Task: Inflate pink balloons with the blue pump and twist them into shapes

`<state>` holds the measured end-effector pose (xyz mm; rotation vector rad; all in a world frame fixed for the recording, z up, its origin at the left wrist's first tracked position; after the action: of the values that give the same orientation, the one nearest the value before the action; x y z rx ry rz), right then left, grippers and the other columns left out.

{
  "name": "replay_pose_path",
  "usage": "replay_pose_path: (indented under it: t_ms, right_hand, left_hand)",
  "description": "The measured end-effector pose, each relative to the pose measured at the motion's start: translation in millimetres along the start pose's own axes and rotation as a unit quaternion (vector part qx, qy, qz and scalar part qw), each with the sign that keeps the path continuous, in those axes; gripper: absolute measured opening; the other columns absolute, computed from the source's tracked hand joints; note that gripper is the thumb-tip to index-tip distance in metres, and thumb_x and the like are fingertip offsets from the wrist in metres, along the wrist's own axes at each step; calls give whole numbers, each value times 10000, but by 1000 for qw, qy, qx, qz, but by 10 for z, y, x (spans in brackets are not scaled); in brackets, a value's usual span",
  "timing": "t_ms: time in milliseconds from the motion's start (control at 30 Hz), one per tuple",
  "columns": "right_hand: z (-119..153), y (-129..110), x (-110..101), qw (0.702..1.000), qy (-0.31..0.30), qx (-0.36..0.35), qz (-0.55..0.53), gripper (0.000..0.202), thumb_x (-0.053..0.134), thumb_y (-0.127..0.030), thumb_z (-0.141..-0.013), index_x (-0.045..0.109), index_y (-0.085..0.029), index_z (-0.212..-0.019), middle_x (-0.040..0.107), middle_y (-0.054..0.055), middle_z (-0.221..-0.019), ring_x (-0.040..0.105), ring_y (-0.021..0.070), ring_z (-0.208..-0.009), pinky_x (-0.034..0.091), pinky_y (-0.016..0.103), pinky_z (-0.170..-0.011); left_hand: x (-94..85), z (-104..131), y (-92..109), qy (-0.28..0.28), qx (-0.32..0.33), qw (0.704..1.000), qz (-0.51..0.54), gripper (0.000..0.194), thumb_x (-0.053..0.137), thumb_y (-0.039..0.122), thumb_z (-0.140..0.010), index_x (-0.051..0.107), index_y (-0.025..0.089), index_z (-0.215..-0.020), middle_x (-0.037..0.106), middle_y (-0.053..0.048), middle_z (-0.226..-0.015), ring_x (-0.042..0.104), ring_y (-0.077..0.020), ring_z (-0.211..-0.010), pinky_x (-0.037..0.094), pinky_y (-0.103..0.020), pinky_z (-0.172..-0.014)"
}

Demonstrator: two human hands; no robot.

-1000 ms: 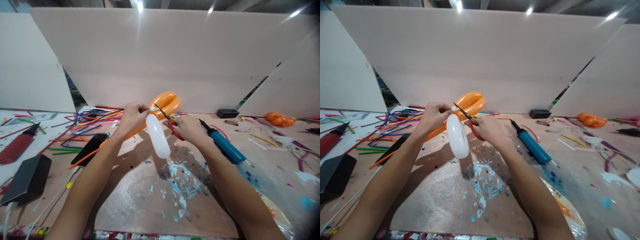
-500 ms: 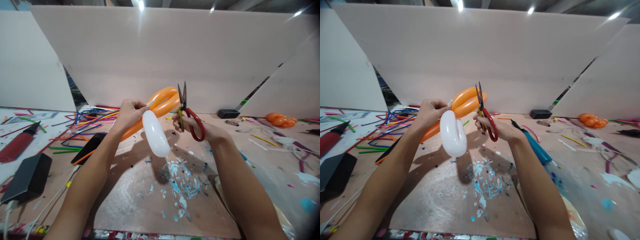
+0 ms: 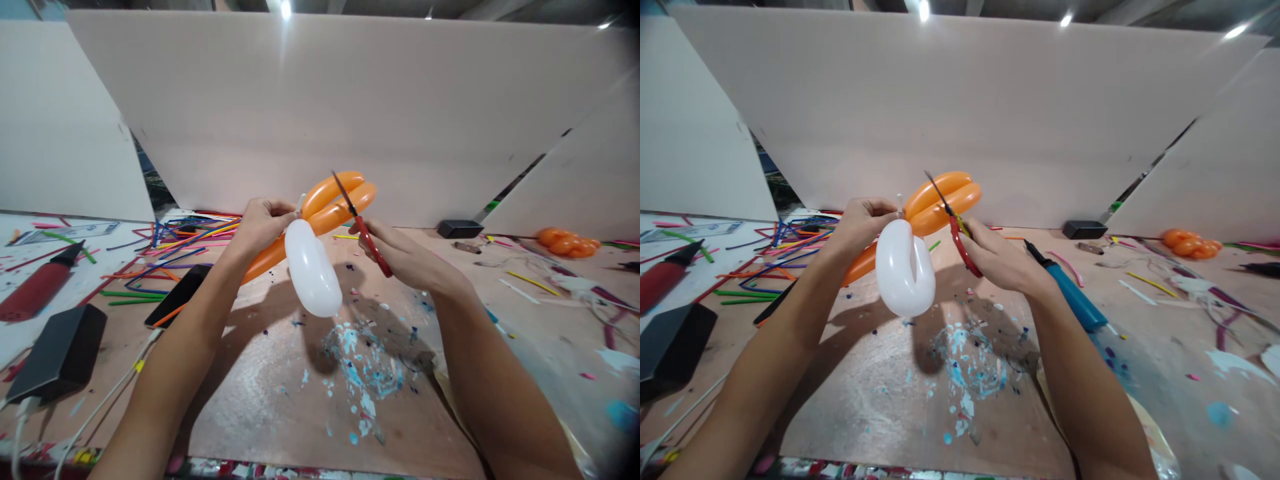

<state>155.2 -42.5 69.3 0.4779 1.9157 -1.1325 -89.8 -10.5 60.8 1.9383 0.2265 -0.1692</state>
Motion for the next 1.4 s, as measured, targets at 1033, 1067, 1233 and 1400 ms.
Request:
replay_pose_path:
  t_ms: [1033, 1067, 1233, 1400]
  right_hand:
    - [125, -262, -47, 976, 82, -31, 198, 302, 486, -427, -902, 686, -204, -868, 675, 34, -739, 524, 150, -618, 283, 287, -563]
    - [125, -255, -46, 978, 86, -34, 190, 302, 481, -416, -909, 702, -211, -892, 692, 37, -766, 545, 153, -636, 296, 285, -569]
    - [121, -232, -25, 981, 113, -45, 150, 306, 494, -406, -915, 727, -225, -997, 717, 37, -820, 578, 156, -658, 348, 280, -583]
    - [-4, 6, -97, 974, 225, -9, 37, 413, 435, -475, -934, 682, -180, -1083, 672, 54, -790, 559, 162, -632, 374, 280, -566]
  left_hand:
    - [39, 42, -10, -14, 34, 997, -61, 190, 675, 251, -741, 771, 133, -854, 734, -68, -798, 617, -138, -687, 458, -244, -620]
    - [37, 40, -12, -15, 35, 997, -62, 193, 674, 253, -741, 770, 132, -858, 734, -69, -799, 618, -140, -689, 459, -246, -620]
    - [9, 23, -33, -13, 32, 998, -44, 193, 698, 266, -735, 770, 141, -862, 741, -73, -834, 634, -146, -717, 484, -254, -646]
    - [-11, 27, -39, 0, 27, 999, -40, 202, 721, 299, -727, 773, 147, -850, 742, -76, -832, 639, -150, -720, 490, -256, -638]
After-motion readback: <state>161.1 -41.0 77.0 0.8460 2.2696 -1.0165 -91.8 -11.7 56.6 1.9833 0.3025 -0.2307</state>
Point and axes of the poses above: each hand's wrist, its own z-axis away from the middle knuckle, its own x-axis out of the palm, y = z × x, the point moved 1 cm from there along -z, towards the middle knuckle
